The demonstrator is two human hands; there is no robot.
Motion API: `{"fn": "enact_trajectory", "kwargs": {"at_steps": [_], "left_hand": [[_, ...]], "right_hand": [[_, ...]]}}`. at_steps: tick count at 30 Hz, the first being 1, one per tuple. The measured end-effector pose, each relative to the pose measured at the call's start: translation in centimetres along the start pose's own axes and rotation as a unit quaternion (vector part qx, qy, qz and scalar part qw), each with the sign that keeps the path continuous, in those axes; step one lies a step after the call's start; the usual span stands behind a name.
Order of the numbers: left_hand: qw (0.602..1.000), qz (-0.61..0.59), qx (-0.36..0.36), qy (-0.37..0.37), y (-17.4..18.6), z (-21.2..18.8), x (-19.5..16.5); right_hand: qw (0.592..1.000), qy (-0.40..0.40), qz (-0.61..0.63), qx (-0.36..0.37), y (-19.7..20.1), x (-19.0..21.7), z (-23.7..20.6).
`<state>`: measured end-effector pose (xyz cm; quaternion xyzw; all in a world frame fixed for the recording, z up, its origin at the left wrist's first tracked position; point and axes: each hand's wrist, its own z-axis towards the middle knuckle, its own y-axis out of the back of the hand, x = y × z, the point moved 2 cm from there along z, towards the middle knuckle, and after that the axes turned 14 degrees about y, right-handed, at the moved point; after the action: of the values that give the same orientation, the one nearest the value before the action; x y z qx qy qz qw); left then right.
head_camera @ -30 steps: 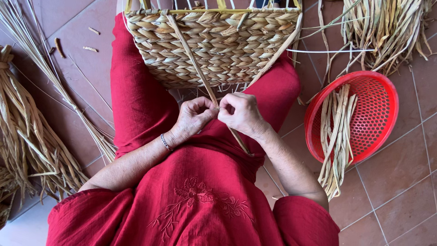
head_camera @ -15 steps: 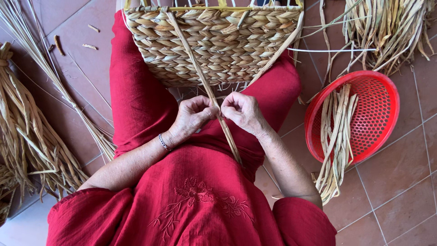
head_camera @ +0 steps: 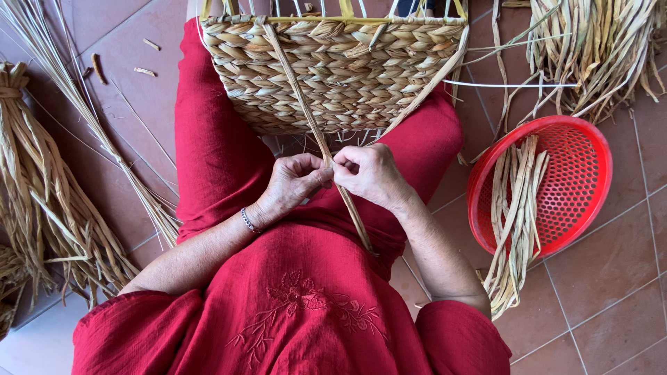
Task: The person weaves a basket by hand, interlacing dried palm strips through a yellow metal frame. They occasionally use a knife to trim excess material and adjust the weave.
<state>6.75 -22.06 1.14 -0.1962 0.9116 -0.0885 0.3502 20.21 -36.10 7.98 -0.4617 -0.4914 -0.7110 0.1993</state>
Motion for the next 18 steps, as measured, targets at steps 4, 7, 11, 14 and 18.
{"fn": "enact_trajectory", "kwargs": {"at_steps": [4, 7, 11, 14, 18], "left_hand": [[0.997, 0.046, -0.033, -0.045, -0.2, -0.1, -0.2], [0.981, 0.135, -0.074, -0.118, -0.1, -0.6, -0.2], [0.996, -0.002, -0.011, -0.089, 0.9, -1.6, 0.4], [0.993, -0.006, 0.003, -0.116, 3.1, -2.3, 0.3], [0.987, -0.102, -0.032, -0.119, 6.4, -3.3, 0.3]], "right_hand": [[0.996, 0.026, -0.081, 0.0, -1.0, 0.0, -0.1], [0.982, 0.043, -0.179, -0.037, -1.1, -0.5, 0.2], [0.986, -0.059, -0.089, -0.129, 0.4, -1.2, -0.3], [0.826, -0.208, 0.479, -0.211, 0.9, -2.4, -0.6], [0.703, -0.092, 0.672, -0.213, 1.0, -3.4, 0.0]]}}
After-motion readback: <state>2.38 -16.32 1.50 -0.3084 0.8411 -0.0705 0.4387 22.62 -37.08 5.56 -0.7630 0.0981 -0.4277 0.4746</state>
